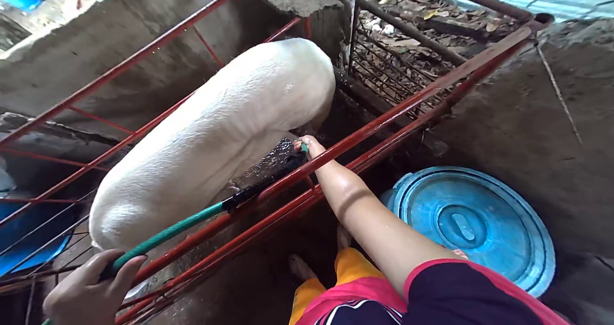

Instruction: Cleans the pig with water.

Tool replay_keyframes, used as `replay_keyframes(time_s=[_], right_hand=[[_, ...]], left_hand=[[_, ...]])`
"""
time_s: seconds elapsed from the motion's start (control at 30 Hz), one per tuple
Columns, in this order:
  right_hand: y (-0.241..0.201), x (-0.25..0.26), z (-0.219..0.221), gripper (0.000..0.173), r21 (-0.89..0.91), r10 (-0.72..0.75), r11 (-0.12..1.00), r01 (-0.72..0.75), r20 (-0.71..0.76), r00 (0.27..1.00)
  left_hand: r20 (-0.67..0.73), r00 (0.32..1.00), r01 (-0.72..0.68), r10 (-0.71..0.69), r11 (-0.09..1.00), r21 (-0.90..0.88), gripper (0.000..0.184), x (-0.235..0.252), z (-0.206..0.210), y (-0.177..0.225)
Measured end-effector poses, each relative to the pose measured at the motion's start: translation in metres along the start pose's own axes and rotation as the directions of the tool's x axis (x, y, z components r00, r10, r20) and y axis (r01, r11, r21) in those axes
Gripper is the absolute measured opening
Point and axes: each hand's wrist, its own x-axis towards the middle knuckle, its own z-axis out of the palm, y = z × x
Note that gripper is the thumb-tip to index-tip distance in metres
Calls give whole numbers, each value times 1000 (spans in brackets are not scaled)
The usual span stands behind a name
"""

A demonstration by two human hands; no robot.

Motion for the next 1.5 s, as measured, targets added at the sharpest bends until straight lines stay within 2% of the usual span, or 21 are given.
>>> replay_keyframes(time_s=[0.13, 0.2, 0.37, 0.53, 0.6, 0.7, 0.8, 0.87, 0.97, 1.07, 1.13, 1.23, 1.37, 1.5], right_hand=[[7, 4, 4, 30, 38, 44, 998, -47, 77, 996], [5, 7, 8, 30, 56, 57, 997, -61, 63, 996], [-4, 13, 8, 34, 84, -28, 996, 26, 21, 999], [7, 8, 17, 28, 32, 1, 999, -2, 22, 1000], [7, 7, 14, 27, 74, -82, 994, 82, -1, 997], [-6, 3, -6, 25, 134, -242, 957, 258, -126, 962], [-28, 0, -20, 26, 108, -294, 941, 320, -205, 934], [-44, -5, -9, 27, 76, -333, 935, 347, -155, 930], [-68, -21, 29, 32, 9, -367, 930, 368, -40, 929], [-82, -46, 71, 31, 2, -336, 942, 336, 60, 940], [-89, -55, 87, 27, 25, -323, 946, 322, 87, 942], [-107, -58, 89, 27, 6, -364, 932, 364, -13, 932], [-121, -59, 75, 25, -85, -454, 891, 446, -179, 873], [-100, -48, 69, 24, -100, -381, 925, 368, -244, 892]], left_hand=[[-37, 999, 17, -16, 1000, 21, 90, -3, 8, -1], [-51, 999, 18, -16, 999, 32, 88, -4, 11, -2], [-47, 999, 15, -12, 998, 56, 87, -6, 12, 1], [-29, 1000, 2, -3, 999, -40, 76, -6, 4, -7], [5, 1000, 26, -26, 998, -50, 73, -1, 2, -4], [117, 988, 104, -102, 994, -12, 78, 6, 7, 1], [178, 972, 154, -151, 988, -5, 76, 8, 15, 1], [165, 976, 146, -139, 989, -31, 73, 8, 12, 0], [95, 988, 133, -122, 984, -115, 65, 7, -2, 1], [25, 994, 109, -106, 964, -244, 60, 10, -18, 1], [-20, 997, 69, -79, 950, -303, 63, 11, -24, -3], [16, 997, 76, -75, 964, -253, 62, 14, -21, -4], [81, 989, 138, -127, 979, -149, 65, 13, -5, 0], [82, 984, 168, -157, 976, -138, 70, 10, -7, 2]])
